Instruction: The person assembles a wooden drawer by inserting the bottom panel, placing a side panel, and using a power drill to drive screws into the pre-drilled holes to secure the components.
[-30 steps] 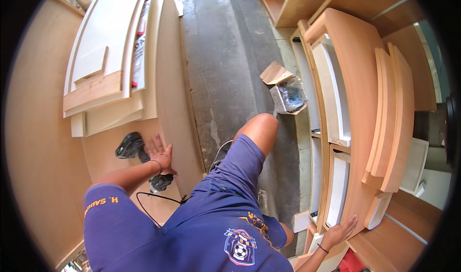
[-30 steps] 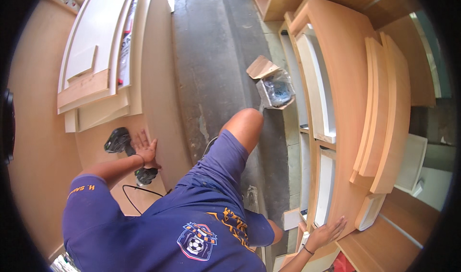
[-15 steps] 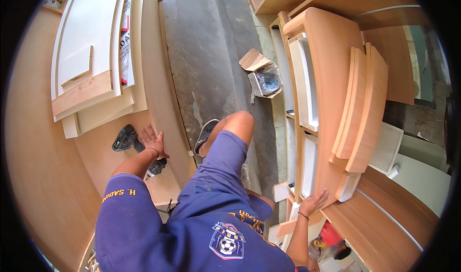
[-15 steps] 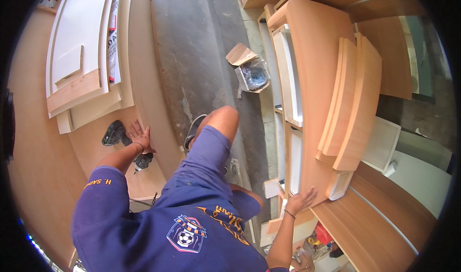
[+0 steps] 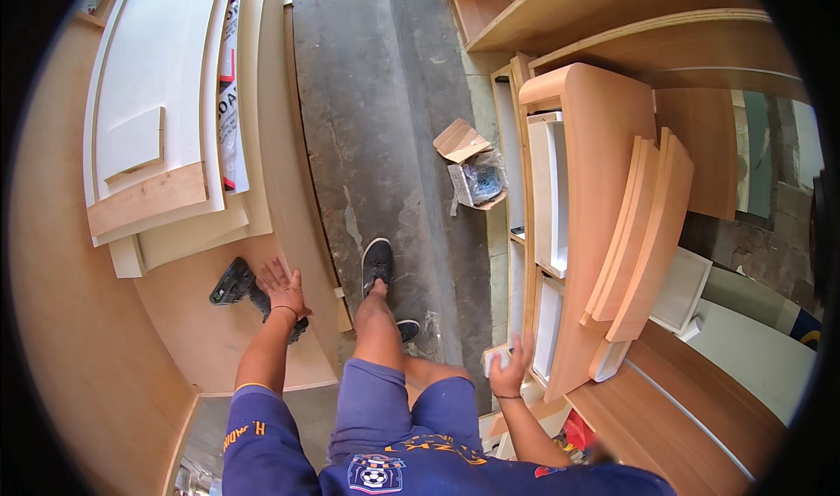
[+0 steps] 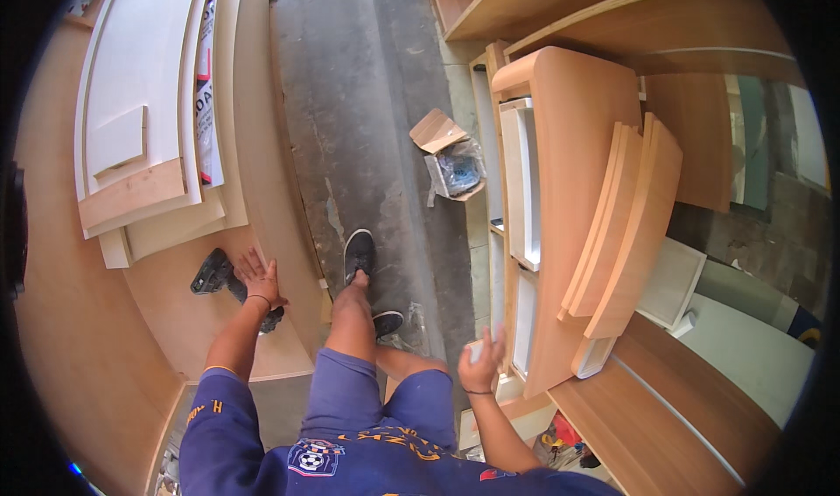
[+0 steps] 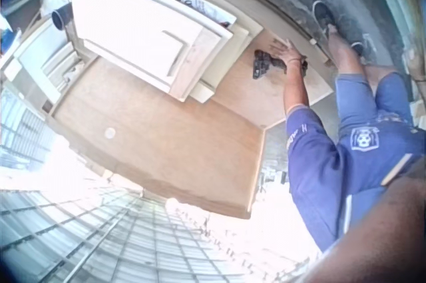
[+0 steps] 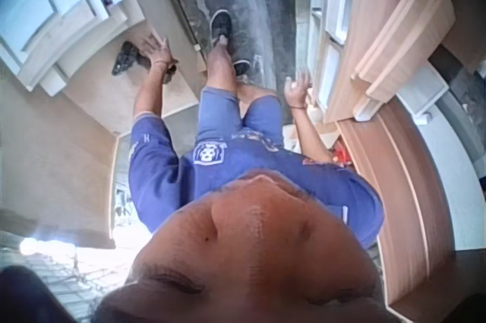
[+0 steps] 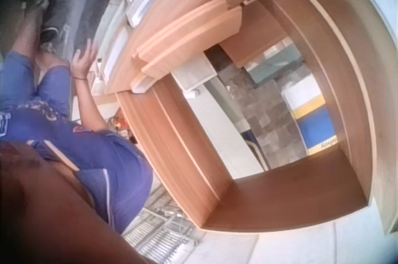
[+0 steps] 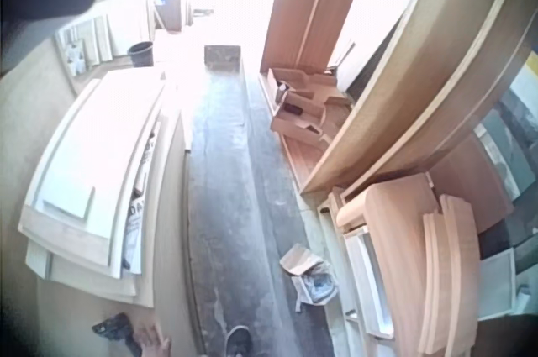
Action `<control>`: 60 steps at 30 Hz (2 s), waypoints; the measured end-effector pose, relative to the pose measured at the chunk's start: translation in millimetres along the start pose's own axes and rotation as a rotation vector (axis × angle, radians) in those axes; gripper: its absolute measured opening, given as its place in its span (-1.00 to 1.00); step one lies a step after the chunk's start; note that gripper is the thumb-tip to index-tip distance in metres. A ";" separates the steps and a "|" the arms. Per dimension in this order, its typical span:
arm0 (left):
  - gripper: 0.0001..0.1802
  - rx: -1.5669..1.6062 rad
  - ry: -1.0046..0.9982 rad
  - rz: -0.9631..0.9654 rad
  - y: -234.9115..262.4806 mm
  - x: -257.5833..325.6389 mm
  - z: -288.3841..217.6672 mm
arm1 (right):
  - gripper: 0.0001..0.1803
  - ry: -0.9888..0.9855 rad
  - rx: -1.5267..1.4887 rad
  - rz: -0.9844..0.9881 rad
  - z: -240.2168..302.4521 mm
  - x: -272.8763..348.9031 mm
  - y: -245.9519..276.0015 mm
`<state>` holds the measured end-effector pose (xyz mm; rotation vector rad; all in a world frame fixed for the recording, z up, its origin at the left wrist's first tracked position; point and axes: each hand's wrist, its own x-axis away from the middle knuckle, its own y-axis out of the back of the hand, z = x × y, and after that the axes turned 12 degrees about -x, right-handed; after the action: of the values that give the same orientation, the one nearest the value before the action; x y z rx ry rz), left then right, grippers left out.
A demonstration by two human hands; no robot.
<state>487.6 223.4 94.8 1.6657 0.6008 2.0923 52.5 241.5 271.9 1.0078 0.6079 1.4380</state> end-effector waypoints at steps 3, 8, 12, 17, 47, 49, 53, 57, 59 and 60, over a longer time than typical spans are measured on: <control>0.22 0.037 -0.004 0.024 4.3 2.2 2.3 | -0.51 -0.145 -0.388 0.268 11.9 -52.2 -42.9; 0.10 0.087 0.003 -0.074 -4.0 4.1 0.0 | -0.65 -0.893 -0.880 0.269 -54.7 -195.5 -151.0; 0.00 0.105 -0.003 -0.116 -5.7 1.2 -4.9 | -0.53 -1.020 -1.107 -0.023 -92.6 -295.9 -196.9; -0.09 0.101 0.012 -0.187 -1.2 10.5 -6.0 | -0.63 -1.038 -1.287 0.037 -120.2 -333.2 -224.5; -0.26 1.917 0.436 -0.267 -96.5 233.9 -246.8 | -0.64 -0.412 -0.853 0.889 -51.9 -37.1 -116.5; -0.38 2.202 0.284 -0.163 -96.8 231.5 -241.9 | -0.57 -0.348 -0.829 0.968 -15.1 -9.9 -100.0; -0.66 2.819 0.465 -0.220 -135.0 244.1 -222.8 | -0.51 0.071 -0.479 1.072 48.5 33.9 -112.6; -0.44 2.946 0.476 -0.346 -125.4 258.7 -149.3 | -0.59 0.589 -0.383 1.093 84.1 29.0 -121.0; -0.44 2.855 0.630 -0.388 -153.8 255.2 -134.6 | -0.68 0.707 -0.265 1.079 71.1 3.6 -99.1; -0.51 2.837 0.634 -0.476 -153.3 253.0 -131.8 | -0.70 0.714 -0.164 1.039 51.9 -19.5 -85.2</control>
<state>311.8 479.3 186.8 -0.1321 -2.1411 0.0904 138.7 224.9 220.7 0.6526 0.4438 2.7774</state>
